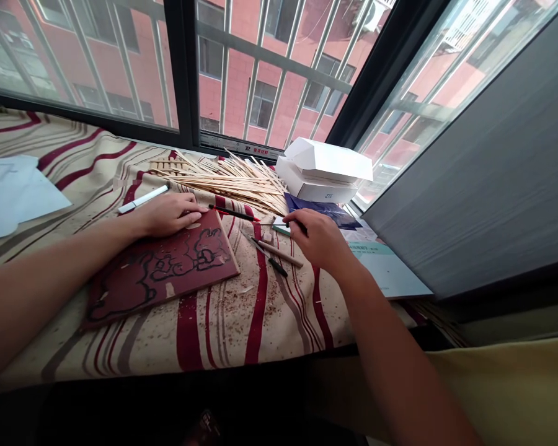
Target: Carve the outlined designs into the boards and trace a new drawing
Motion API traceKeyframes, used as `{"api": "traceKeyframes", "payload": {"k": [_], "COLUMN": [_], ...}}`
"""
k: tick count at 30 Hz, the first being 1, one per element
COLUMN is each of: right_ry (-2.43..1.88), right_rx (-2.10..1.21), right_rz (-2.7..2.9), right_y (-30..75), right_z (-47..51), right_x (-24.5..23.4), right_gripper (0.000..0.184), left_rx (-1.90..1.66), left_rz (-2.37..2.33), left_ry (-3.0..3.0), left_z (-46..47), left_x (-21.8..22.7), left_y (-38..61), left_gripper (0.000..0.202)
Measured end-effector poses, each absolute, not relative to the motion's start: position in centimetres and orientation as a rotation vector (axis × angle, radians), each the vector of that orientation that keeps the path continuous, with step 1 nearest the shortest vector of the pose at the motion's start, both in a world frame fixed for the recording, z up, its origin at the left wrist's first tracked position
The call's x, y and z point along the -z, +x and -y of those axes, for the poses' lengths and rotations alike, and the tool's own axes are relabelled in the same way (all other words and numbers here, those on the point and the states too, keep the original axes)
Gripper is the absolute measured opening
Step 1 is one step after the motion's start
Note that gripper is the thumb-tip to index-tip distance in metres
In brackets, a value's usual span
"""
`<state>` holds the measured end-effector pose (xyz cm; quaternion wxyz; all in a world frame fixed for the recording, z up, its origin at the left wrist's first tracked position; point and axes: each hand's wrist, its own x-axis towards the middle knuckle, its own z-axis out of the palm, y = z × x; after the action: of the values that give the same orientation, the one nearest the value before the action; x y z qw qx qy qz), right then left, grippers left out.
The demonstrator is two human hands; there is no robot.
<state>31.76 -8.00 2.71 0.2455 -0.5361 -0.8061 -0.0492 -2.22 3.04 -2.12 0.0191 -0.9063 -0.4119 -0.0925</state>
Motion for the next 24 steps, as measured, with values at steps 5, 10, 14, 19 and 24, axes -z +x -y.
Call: {"api": "traceKeyframes", "payload": {"k": [5,10,14,19,24], "right_ry": [-1.247,-1.229,-1.193,-1.149,-1.128], "right_rx": [0.155,0.176,0.233,0.467,0.486], "right_rz": [2.243,2.346,2.416,2.485,2.539], "right_y": [28.5,27.5,27.8,27.1,26.6], "right_z": [13.4,18.3,19.6,19.7,19.8], "right_x": [-2.5,0.9,2.5,3.2,3.4], "right_gripper": [0.030,0.035,0.039,0.044,0.047], "left_rx": [0.228,0.224,0.253,0.253,0.203], "left_rz": [1.303,1.301,1.290,1.282,1.256], "left_ry": [-2.820,-2.826,-2.831,-2.831,-2.813], "left_z": [-2.7,-2.7,-2.8,-2.5,-2.2], "left_x": [1.7,1.7,1.9,1.7,1.4], "left_y": [-2.0,-2.0,-2.0,-1.9,-1.7], "left_gripper": [0.062,0.060,0.057,0.056,0.056]}}
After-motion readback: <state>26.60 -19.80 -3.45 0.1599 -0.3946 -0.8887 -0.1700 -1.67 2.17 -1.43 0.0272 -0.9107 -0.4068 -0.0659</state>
